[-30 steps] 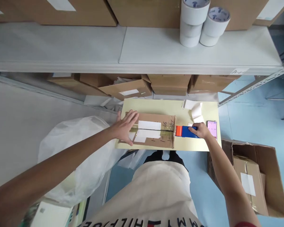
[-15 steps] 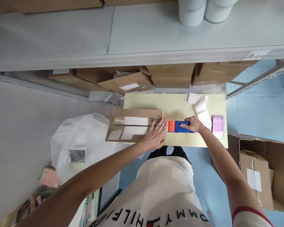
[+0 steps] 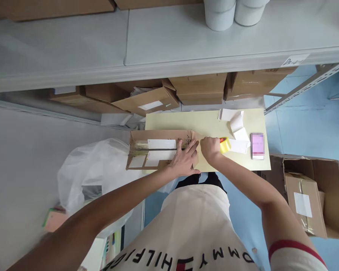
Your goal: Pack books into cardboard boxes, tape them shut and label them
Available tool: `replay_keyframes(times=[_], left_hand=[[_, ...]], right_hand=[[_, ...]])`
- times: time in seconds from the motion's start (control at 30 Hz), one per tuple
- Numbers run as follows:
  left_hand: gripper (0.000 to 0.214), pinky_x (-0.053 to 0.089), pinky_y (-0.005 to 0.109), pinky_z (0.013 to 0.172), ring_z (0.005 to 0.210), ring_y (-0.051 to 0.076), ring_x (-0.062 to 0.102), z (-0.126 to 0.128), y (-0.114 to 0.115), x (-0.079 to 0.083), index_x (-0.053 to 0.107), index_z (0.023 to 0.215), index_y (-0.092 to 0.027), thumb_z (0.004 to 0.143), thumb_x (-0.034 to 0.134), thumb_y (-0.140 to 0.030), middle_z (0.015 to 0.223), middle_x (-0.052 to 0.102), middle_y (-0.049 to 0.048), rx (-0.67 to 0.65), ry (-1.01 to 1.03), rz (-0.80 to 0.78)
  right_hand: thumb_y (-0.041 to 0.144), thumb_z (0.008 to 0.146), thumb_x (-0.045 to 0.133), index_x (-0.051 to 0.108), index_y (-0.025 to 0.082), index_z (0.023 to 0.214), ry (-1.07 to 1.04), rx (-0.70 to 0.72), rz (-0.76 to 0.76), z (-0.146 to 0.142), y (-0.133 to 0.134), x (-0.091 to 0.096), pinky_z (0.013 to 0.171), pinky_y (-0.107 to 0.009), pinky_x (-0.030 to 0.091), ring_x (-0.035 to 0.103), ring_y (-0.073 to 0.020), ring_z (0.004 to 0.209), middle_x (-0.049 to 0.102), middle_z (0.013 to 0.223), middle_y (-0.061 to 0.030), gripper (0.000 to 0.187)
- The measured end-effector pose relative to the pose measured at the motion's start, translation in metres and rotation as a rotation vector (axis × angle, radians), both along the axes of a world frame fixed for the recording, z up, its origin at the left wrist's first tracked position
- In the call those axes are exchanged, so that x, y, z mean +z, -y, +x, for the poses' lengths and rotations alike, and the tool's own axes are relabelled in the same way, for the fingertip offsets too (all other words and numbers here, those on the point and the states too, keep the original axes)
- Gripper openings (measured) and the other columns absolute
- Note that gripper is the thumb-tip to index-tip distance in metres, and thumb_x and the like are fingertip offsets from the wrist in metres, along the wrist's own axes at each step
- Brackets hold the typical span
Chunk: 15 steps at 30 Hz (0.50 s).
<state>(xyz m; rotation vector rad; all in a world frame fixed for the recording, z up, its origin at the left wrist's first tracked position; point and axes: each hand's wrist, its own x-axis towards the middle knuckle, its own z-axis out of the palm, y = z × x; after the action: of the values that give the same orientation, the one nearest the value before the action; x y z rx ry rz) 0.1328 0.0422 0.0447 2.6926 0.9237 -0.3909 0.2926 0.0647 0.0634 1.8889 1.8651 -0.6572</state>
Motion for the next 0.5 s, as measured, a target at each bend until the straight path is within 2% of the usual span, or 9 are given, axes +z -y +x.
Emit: replay_keyframes(times=[0.03, 0.1, 0.2, 0.27, 0.4, 0.47, 0.5], left_hand=[[0.090, -0.001, 0.069, 0.117, 0.151, 0.045, 0.007, -0.001, -0.001, 0.000, 0.060, 0.135, -0.013, 0.070, 0.063, -0.075, 0.162, 0.028, 0.0194, -0.003, 0.022, -0.027], [0.105, -0.001, 0.070, 0.116, 0.151, 0.046, 0.007, -0.007, -0.003, -0.001, 0.052, 0.143, -0.013, 0.065, 0.061, -0.083, 0.164, 0.020, 0.0211, -0.007, 0.085, -0.109], [0.121, 0.000, 0.072, 0.114, 0.151, 0.048, 0.002, -0.034, -0.010, -0.003, 0.027, 0.156, -0.012, 0.065, 0.059, -0.085, 0.165, 0.006, 0.0249, 0.106, 0.153, -0.189], [0.115, 0.001, 0.073, 0.113, 0.150, 0.049, -0.002, -0.065, -0.015, -0.004, 0.018, 0.158, -0.010, 0.074, 0.055, -0.080, 0.165, 0.001, 0.0267, 0.324, 0.162, -0.142], [0.095, 0.000, 0.072, 0.115, 0.151, 0.046, -0.006, -0.146, -0.021, -0.009, 0.018, 0.157, -0.004, 0.088, 0.048, -0.062, 0.164, -0.002, 0.0287, 0.898, 0.214, 0.049], [0.096, 0.003, 0.066, 0.118, 0.152, 0.042, -0.003, -0.182, -0.019, -0.015, 0.016, 0.157, -0.004, 0.087, 0.049, -0.060, 0.165, 0.000, 0.0272, 1.147, 0.339, 0.028], [0.096, 0.007, 0.062, 0.121, 0.153, 0.040, 0.003, -0.196, -0.018, -0.020, 0.020, 0.156, -0.006, 0.085, 0.051, -0.062, 0.165, 0.006, 0.0246, 1.241, 0.440, -0.034]], right_hand=[[0.028, 0.095, 0.049, 0.073, 0.012, 0.100, 0.008, 0.008, -0.021, 0.001, 0.004, -0.005, 0.073, -0.034, 0.048, 0.071, -0.0283, 0.091, 0.074, 0.097, -0.0205, 0.029], [0.032, 0.096, 0.050, 0.073, 0.011, 0.097, 0.027, -0.011, -0.036, 0.012, 0.017, -0.019, 0.072, -0.034, 0.047, 0.071, -0.0288, 0.090, 0.074, 0.096, -0.0205, 0.032], [0.045, 0.098, 0.042, 0.069, 0.010, 0.101, 0.028, -0.127, 0.087, 0.037, 0.045, -0.046, 0.071, -0.035, 0.046, 0.070, -0.0294, 0.087, 0.074, 0.093, -0.0193, 0.044], [0.037, 0.099, 0.038, 0.064, 0.008, 0.107, 0.001, -0.213, 0.177, 0.045, 0.064, -0.068, 0.076, -0.036, 0.045, 0.069, -0.0289, 0.090, 0.073, 0.096, -0.0192, 0.040], [0.024, 0.095, 0.039, 0.059, 0.006, 0.111, -0.024, -0.346, 0.218, 0.039, 0.085, -0.106, 0.084, -0.039, 0.044, 0.065, -0.0316, 0.098, 0.069, 0.103, -0.0223, 0.031], [0.022, 0.094, 0.041, 0.057, 0.006, 0.116, -0.030, -0.370, 0.215, 0.033, 0.090, -0.114, 0.084, -0.041, 0.046, 0.066, -0.0323, 0.098, 0.070, 0.102, -0.0219, 0.032], [0.022, 0.094, 0.042, 0.057, 0.007, 0.119, -0.036, -0.369, 0.215, 0.031, 0.092, -0.116, 0.084, -0.042, 0.047, 0.067, -0.0323, 0.097, 0.070, 0.101, -0.0211, 0.033]])
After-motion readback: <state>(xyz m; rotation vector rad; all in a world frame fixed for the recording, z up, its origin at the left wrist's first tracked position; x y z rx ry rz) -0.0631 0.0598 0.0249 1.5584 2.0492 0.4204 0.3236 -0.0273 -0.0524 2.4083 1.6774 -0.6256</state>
